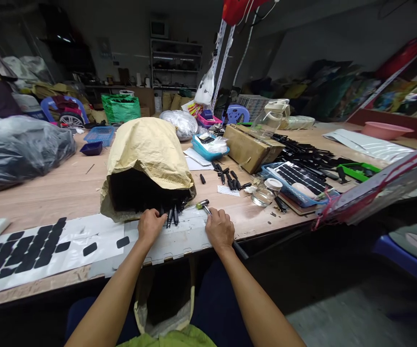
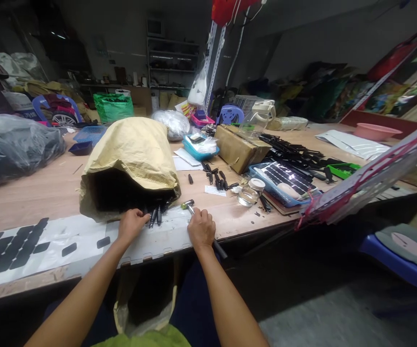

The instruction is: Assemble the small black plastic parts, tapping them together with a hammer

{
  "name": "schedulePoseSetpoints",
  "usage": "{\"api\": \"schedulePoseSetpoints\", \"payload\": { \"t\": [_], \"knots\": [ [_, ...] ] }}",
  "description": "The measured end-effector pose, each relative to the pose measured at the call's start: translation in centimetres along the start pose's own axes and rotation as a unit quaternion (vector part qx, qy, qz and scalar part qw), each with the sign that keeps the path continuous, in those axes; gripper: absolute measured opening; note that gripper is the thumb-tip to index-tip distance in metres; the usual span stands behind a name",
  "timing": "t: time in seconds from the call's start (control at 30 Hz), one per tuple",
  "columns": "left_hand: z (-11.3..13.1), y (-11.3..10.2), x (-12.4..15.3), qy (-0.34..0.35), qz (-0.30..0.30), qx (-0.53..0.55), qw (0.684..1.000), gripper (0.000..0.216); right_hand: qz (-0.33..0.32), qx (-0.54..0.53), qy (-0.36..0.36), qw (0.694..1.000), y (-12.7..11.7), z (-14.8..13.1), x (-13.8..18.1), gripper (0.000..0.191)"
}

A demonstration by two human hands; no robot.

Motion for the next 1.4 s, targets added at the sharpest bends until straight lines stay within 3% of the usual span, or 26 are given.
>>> {"api": "schedulePoseSetpoints", "payload": {
  "t": [0.1,0.2,0.33,0.43,0.6,0.73,0.83,0.93,1.1,1.4],
  "knots": [
    [-0.4,-0.7,0.8,0.009,0.020,-0.008,1.000,0.016,0.000,0.002,-0.001,1.000,0.0,0.0,0.0,0.027],
    [-0.6,-1.2,2.4,0.080,0.026,-0.004,0.996,0.014,0.000,0.001,-0.003,1.000,0.1,0.0,-0.1,0.027],
    [-0.8,0.4,3.9,0.198,-0.037,-0.015,0.979,0.014,0.006,-0.001,-0.001,1.000,0.1,0.0,0.0,0.027],
    [-1.2,1.6,3.9,0.231,-0.036,-0.021,0.972,0.014,0.009,-0.002,-0.001,1.000,0.1,-0.1,0.1,0.028],
    [-1.6,2.3,3.4,0.235,-0.035,-0.014,0.971,0.013,-0.007,-0.023,-0.004,1.000,0.0,0.3,-0.3,0.029],
    [-1.6,2.2,3.5,0.229,-0.032,-0.023,0.973,0.011,-0.006,-0.141,-0.029,0.990,-1.0,0.5,0.5,0.028],
    [-1.4,2.4,3.7,0.232,-0.028,-0.035,0.972,0.012,0.026,-0.274,-0.092,0.957,-2.3,-0.7,2.7,0.030],
    [-1.2,2.4,4.0,0.240,-0.018,-0.043,0.970,0.014,-0.010,-0.352,-0.188,0.917,-2.8,-3.0,5.4,0.031],
    [-1.1,2.3,4.1,0.250,-0.019,-0.044,0.967,0.018,-0.064,-0.363,-0.226,0.902,-2.2,-5.0,7.9,0.032],
    [-1.6,2.5,3.5,0.269,-0.036,-0.025,0.962,0.018,-0.055,-0.315,-0.220,0.922,-2.1,-5.1,8.7,0.034]
  ]
}}
Point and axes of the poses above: each hand's wrist, its own x-axis away from the middle knuckle, its own y-axis out of the palm, z = x × y, the point moved 5 cm from there along -x, towards the middle knuckle, and after that the axes turned 15 degrees about -z, right-handed, at the moved point
